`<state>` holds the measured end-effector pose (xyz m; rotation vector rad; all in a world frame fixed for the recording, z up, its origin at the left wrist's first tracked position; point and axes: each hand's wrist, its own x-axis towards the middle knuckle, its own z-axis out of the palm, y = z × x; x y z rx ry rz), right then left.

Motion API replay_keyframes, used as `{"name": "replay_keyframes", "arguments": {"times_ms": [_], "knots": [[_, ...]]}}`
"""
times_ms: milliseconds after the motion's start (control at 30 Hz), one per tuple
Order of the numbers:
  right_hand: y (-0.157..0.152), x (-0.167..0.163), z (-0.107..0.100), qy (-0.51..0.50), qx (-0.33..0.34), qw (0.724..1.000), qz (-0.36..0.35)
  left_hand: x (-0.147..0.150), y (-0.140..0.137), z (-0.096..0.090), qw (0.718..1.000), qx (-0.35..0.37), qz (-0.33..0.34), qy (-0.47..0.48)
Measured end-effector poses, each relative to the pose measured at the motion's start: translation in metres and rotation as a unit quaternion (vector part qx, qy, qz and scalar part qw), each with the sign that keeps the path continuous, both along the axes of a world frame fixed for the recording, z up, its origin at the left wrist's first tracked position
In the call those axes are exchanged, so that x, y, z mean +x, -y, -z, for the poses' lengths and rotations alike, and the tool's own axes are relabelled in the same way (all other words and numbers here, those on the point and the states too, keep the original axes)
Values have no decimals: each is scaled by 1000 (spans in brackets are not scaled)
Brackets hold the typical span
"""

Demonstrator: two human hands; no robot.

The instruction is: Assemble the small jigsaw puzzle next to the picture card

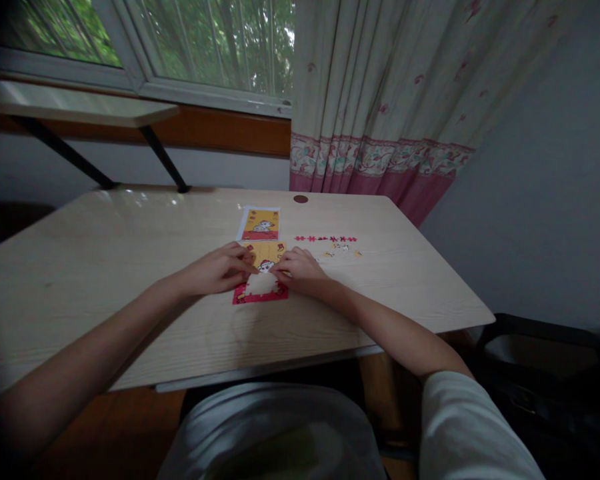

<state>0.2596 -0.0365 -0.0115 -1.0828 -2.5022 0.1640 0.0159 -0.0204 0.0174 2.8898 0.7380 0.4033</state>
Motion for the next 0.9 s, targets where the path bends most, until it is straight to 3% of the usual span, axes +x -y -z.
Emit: {"name": "replay_keyframes", "arguments": {"times_ms": [300, 600, 900], "knots": [[-6, 17, -6, -29, 31, 999, 0, -1, 2, -5, 1000, 19, 4, -8], [-2, 12, -2, 11, -15, 999, -50, -1, 0, 1, 1000, 21, 4, -5], [-5, 23, -19, 36, -29, 999, -21, 2, 5, -4, 999, 44, -3, -8]]}}
